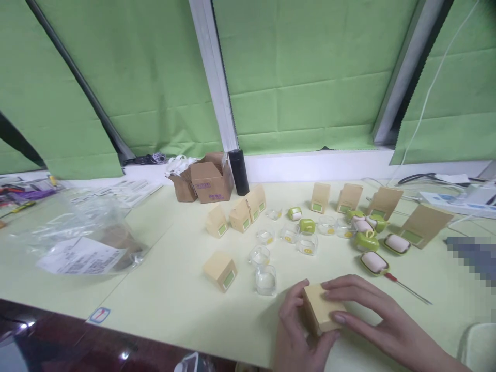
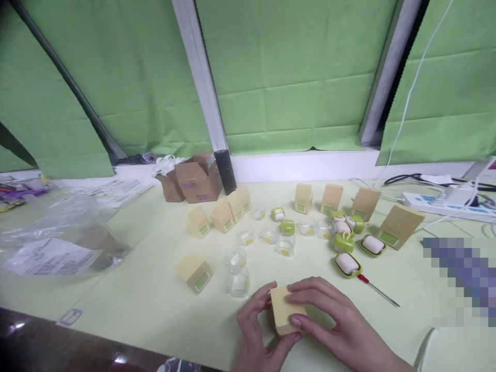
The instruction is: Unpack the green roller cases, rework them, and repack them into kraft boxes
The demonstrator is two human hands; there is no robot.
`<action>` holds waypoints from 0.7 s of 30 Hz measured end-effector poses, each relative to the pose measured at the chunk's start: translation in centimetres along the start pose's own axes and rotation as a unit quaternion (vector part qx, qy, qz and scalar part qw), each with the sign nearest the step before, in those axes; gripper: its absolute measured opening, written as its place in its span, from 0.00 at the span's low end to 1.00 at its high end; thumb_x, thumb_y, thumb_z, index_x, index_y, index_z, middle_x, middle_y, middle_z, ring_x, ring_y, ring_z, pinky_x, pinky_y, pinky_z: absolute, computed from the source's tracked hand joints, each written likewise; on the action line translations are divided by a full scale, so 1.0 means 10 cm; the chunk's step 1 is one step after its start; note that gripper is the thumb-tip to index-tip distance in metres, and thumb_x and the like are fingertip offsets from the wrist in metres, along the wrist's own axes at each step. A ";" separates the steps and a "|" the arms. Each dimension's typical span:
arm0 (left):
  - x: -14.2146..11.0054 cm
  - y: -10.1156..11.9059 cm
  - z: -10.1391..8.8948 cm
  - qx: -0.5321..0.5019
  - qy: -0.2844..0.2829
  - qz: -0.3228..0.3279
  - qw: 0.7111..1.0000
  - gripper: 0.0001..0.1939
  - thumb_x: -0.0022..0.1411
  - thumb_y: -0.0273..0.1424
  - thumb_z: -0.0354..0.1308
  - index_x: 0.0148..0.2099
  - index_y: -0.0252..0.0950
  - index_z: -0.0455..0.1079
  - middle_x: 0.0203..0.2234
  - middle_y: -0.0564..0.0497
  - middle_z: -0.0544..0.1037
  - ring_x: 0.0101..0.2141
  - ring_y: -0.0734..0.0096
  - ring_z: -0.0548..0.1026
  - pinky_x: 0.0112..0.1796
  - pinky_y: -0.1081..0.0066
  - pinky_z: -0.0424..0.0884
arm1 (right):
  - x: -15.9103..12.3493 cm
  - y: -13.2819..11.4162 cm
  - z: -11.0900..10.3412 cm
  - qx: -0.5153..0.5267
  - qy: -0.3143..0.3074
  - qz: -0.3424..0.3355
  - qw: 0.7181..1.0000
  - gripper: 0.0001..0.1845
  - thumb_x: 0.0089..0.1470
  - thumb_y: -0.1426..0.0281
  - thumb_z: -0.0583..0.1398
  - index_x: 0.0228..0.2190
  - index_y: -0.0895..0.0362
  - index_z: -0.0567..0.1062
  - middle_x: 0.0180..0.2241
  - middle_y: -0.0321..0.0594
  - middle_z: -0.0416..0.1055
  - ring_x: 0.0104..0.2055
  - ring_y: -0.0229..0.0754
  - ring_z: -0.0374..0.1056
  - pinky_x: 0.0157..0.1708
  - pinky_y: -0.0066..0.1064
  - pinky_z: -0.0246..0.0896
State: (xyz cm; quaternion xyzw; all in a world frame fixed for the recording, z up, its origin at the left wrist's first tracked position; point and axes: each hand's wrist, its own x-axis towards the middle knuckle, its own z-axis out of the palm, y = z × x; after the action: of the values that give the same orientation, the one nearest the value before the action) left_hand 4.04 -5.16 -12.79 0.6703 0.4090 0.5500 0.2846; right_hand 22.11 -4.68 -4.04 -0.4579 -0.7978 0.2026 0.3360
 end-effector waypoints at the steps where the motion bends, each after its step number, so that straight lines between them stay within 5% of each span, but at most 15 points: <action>1: -0.01 -0.01 0.01 0.002 0.003 -0.004 1.000 0.33 0.53 0.31 0.63 0.57 0.43 0.50 0.56 0.41 0.66 0.51 0.58 0.70 0.48 0.56 0.71 | -0.01 0.02 0.01 0.001 0.003 -0.002 1.000 0.10 0.56 0.65 0.61 0.41 0.49 0.77 0.44 0.42 0.73 0.47 0.45 0.71 0.46 0.31 0.69; 6: -0.02 -0.04 0.00 0.014 -0.013 -0.012 1.000 0.39 0.51 0.28 0.65 0.60 0.43 0.48 0.56 0.41 0.66 0.52 0.57 0.69 0.49 0.55 0.71 | -0.05 0.06 0.03 -0.009 0.005 0.001 1.000 0.09 0.57 0.65 0.60 0.39 0.50 0.78 0.44 0.42 0.74 0.46 0.45 0.72 0.45 0.30 0.69; 21: 0.06 0.00 -0.08 -0.002 -0.051 0.025 0.998 0.35 0.54 0.30 0.63 0.60 0.47 0.52 0.56 0.43 0.66 0.56 0.54 0.66 0.52 0.49 0.66 | -0.04 0.05 0.02 -0.053 0.034 -0.066 0.996 0.09 0.56 0.68 0.61 0.41 0.49 0.77 0.41 0.41 0.76 0.43 0.44 0.74 0.41 0.28 0.72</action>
State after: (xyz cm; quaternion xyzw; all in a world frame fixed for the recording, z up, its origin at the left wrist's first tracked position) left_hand 3.33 -4.68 -12.28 0.7069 0.3755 0.5231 0.2926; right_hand 22.40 -4.78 -4.69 -0.4280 -0.8240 0.1212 0.3509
